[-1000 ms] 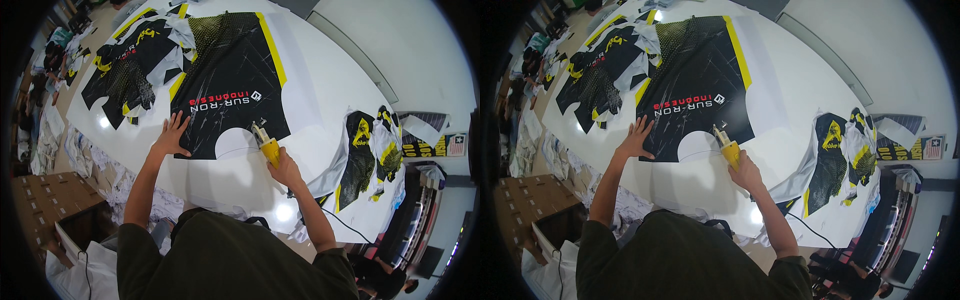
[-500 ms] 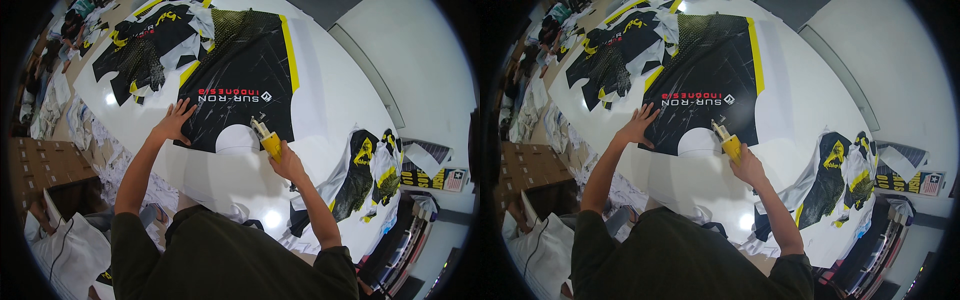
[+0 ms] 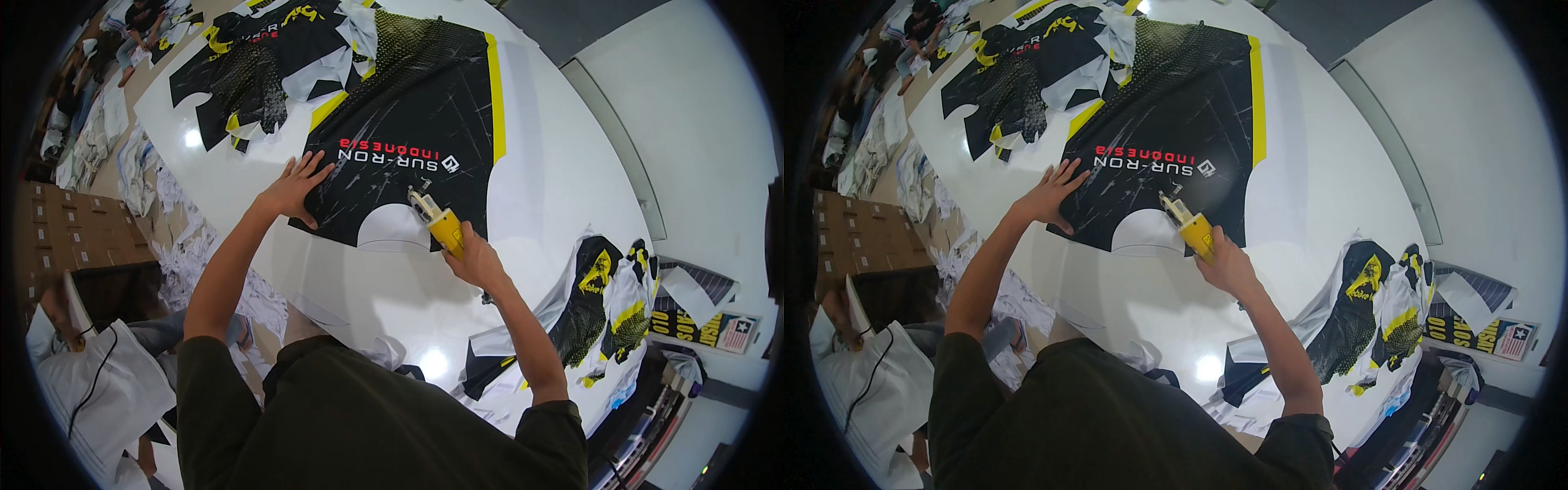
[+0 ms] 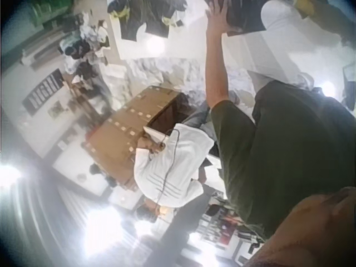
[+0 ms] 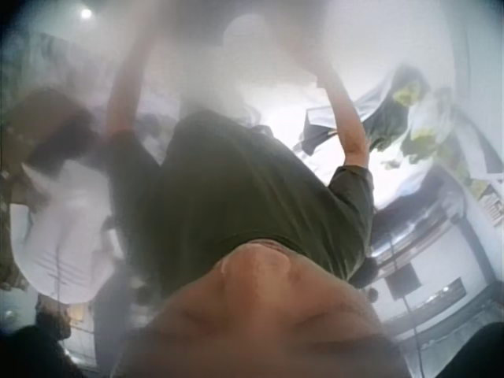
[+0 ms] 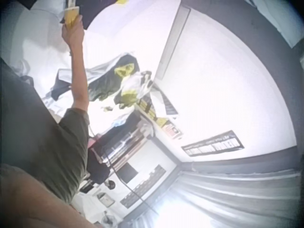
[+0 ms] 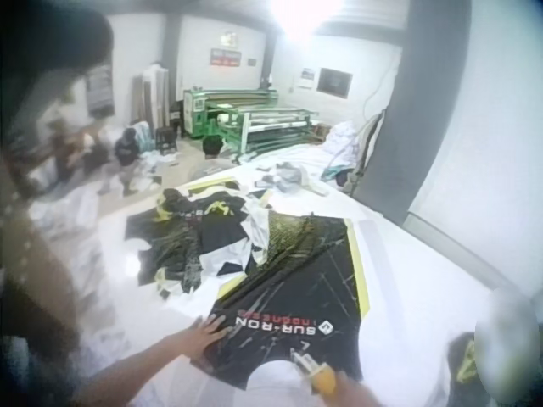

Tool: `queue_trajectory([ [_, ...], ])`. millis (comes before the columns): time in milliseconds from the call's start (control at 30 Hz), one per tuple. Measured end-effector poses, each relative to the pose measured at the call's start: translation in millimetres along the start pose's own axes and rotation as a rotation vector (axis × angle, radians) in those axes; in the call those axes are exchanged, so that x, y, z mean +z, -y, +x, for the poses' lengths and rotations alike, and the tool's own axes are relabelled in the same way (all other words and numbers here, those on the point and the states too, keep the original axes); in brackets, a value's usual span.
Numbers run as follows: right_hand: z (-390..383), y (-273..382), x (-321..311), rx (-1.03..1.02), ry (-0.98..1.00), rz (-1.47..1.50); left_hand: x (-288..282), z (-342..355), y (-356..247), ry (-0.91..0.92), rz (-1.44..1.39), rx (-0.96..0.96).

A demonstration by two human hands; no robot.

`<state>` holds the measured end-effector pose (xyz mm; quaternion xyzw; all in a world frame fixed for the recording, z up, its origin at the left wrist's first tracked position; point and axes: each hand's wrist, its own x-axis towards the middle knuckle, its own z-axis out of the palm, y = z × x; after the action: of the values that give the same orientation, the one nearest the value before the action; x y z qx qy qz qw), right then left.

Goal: The person uses a yellow electric fabric cutter to trim the edges of black and yellow printed fabric pieces laid out on a white table. They repeatedly reposition the fabric pieces and guide the cutter along the printed outlines to separate the shapes from the surrounding material.

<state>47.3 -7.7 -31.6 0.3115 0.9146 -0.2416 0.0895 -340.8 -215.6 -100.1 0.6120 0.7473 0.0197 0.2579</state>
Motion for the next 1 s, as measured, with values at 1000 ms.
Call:
queue_trajectory([
  [1000, 29, 16, -4, -0.043, 0.077, -0.051, 3, 0, 4, -0.012, -0.018, -0.010],
])
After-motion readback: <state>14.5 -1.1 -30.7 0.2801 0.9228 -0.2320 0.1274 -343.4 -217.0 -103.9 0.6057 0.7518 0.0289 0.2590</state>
